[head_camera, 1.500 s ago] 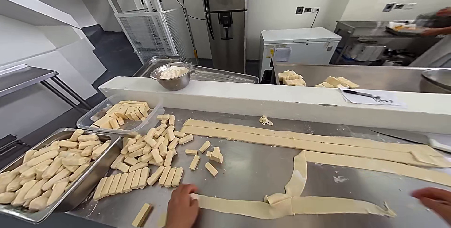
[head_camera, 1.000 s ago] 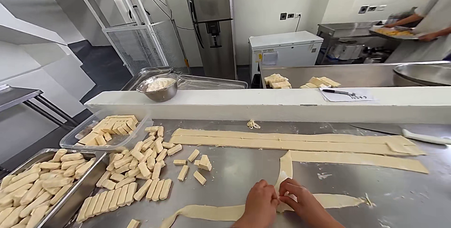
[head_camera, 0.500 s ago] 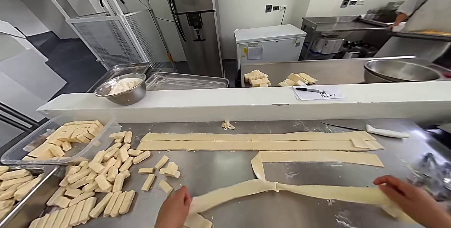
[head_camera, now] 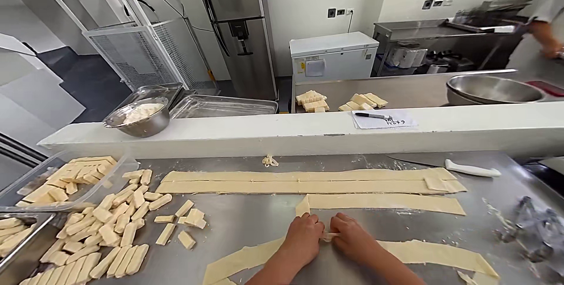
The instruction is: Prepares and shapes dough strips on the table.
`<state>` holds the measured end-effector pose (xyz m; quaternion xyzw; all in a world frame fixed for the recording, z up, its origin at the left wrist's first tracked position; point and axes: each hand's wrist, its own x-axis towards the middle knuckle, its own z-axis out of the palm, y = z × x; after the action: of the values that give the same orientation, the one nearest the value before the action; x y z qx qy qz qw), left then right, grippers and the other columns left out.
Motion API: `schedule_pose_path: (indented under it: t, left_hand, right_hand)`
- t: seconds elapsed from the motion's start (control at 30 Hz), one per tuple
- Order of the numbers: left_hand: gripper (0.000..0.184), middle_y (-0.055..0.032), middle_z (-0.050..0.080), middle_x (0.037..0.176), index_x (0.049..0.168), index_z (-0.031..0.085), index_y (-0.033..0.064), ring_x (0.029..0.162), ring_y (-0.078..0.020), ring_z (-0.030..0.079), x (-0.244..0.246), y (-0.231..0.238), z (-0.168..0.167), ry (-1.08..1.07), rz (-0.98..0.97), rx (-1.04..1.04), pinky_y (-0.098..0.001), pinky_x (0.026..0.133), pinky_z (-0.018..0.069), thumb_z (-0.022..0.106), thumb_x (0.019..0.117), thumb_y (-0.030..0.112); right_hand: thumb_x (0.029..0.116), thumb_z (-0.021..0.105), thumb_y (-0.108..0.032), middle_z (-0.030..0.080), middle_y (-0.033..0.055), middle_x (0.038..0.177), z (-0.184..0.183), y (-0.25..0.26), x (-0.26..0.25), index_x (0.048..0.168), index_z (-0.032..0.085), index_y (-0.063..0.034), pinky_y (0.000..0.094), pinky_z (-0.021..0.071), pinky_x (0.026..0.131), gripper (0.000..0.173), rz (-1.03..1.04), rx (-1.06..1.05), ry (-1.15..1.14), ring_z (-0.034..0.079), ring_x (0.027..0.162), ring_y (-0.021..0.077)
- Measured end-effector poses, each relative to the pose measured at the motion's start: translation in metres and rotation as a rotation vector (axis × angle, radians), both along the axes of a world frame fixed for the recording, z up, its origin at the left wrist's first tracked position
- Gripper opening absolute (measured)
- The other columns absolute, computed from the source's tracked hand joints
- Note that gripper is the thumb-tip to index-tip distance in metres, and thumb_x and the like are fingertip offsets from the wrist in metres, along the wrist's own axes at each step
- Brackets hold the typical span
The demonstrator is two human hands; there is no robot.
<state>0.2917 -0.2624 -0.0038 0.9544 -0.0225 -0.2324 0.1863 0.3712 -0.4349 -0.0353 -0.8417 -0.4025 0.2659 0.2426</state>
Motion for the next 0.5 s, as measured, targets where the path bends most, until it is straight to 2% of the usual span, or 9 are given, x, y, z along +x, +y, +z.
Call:
schedule_pose_path:
  t: [0.07, 0.13, 0.17, 0.2, 0.3, 0.37, 0.4, 0.47, 0.5]
  left_hand:
    - [0.025, -0.0213, 0.065, 0.122, 0.119, 0.069, -0.0009, 0.121, -0.0377, 0.060, -0.020, 0.013, 0.016, -0.095, 0.052, -0.102, -0.0534, 0.104, 0.0468, 0.057, 0.1003, 0.011]
    - [0.018, -0.0194, 0.071, 0.101, 0.102, 0.074, -0.0001, 0.099, -0.0358, 0.070, -0.050, 0.025, 0.019, -0.481, 0.085, -0.141, -0.0513, 0.086, 0.0574, 0.061, 0.0933, 0.007]
    - [0.014, -0.0157, 0.072, 0.090, 0.093, 0.075, 0.0021, 0.085, -0.0323, 0.072, -0.062, 0.031, 0.018, -0.703, 0.090, -0.115, -0.0483, 0.073, 0.0604, 0.064, 0.0863, 0.006]
    - [0.012, -0.0131, 0.070, 0.085, 0.089, 0.074, 0.0035, 0.079, -0.0299, 0.072, -0.074, 0.036, 0.022, -0.828, 0.108, -0.088, -0.0463, 0.067, 0.0603, 0.065, 0.0822, 0.007]
    - [0.010, -0.0143, 0.069, 0.084, 0.087, 0.072, 0.0024, 0.078, -0.0327, 0.070, -0.106, 0.061, 0.039, -0.828, 0.239, 0.013, -0.0513, 0.065, 0.0579, 0.068, 0.0788, 0.007]
    - [0.010, -0.0202, 0.069, 0.088, 0.088, 0.072, -0.0014, 0.084, -0.0410, 0.070, -0.124, 0.084, 0.039, -0.637, 0.361, 0.080, -0.0604, 0.072, 0.0553, 0.070, 0.0795, 0.004]
    - [0.012, -0.0239, 0.069, 0.093, 0.092, 0.072, -0.0035, 0.091, -0.0452, 0.069, -0.130, 0.095, 0.036, -0.482, 0.415, 0.117, -0.0640, 0.078, 0.0532, 0.070, 0.0818, 0.004]
    - [0.025, -0.0290, 0.066, 0.114, 0.109, 0.072, -0.0045, 0.114, -0.0505, 0.060, -0.127, 0.102, 0.030, -0.135, 0.465, 0.141, -0.0689, 0.095, 0.0444, 0.070, 0.0872, 0.007]
    - [0.033, -0.0298, 0.063, 0.124, 0.117, 0.071, -0.0031, 0.122, -0.0516, 0.055, -0.118, 0.096, 0.026, -0.056, 0.446, 0.115, -0.0705, 0.100, 0.0405, 0.073, 0.0871, 0.009]
  right_hand:
    - [0.0994, 0.061, -0.012, 0.067, 0.0204, 0.097, 0.020, -0.018, 0.004, 0.111, 0.063, 0.0044, 0.0495, 0.0538, 0.083, 0.020, -0.027, 0.125, 0.096, 0.067, 0.088, 0.0329]
    - [0.0973, 0.065, -0.013, 0.068, 0.0153, 0.088, 0.039, -0.043, 0.005, 0.107, 0.065, 0.0025, 0.0426, 0.0550, 0.073, 0.018, -0.033, 0.321, 0.043, 0.066, 0.077, 0.0246]
    - [0.0950, 0.067, -0.014, 0.069, 0.0114, 0.086, 0.044, -0.057, 0.005, 0.103, 0.067, -0.0003, 0.0367, 0.0561, 0.070, 0.016, -0.040, 0.441, -0.062, 0.067, 0.074, 0.0188]
    - [0.0934, 0.068, -0.016, 0.071, 0.0084, 0.087, 0.049, -0.071, 0.005, 0.100, 0.068, -0.0030, 0.0313, 0.0579, 0.069, 0.014, -0.047, 0.554, -0.190, 0.068, 0.075, 0.0140]
    - [0.0945, 0.067, -0.018, 0.072, 0.0082, 0.089, 0.075, -0.123, 0.013, 0.098, 0.071, -0.0048, 0.0246, 0.0570, 0.071, 0.014, -0.058, 0.642, -0.381, 0.067, 0.078, 0.0100]
    - [0.0893, 0.067, -0.011, 0.071, 0.0138, 0.085, 0.088, -0.164, 0.020, 0.092, 0.072, -0.0001, 0.0310, 0.0556, 0.068, 0.012, -0.036, 0.525, -0.337, 0.066, 0.074, 0.0171]
    - [0.0867, 0.069, -0.008, 0.070, 0.0176, 0.085, 0.091, -0.181, 0.023, 0.090, 0.072, 0.0024, 0.0390, 0.0561, 0.069, 0.011, -0.018, 0.412, -0.279, 0.068, 0.075, 0.0247]
    - [0.0865, 0.076, -0.007, 0.070, 0.0273, 0.095, 0.086, -0.197, 0.027, 0.096, 0.072, 0.0065, 0.0611, 0.0523, 0.082, 0.017, 0.005, 0.125, -0.110, 0.067, 0.091, 0.0455]
    - [0.0875, 0.079, -0.013, 0.069, 0.0296, 0.105, 0.076, -0.193, 0.028, 0.102, 0.073, 0.0056, 0.0684, 0.0469, 0.092, 0.024, -0.008, 0.000, -0.047, 0.064, 0.104, 0.0513]
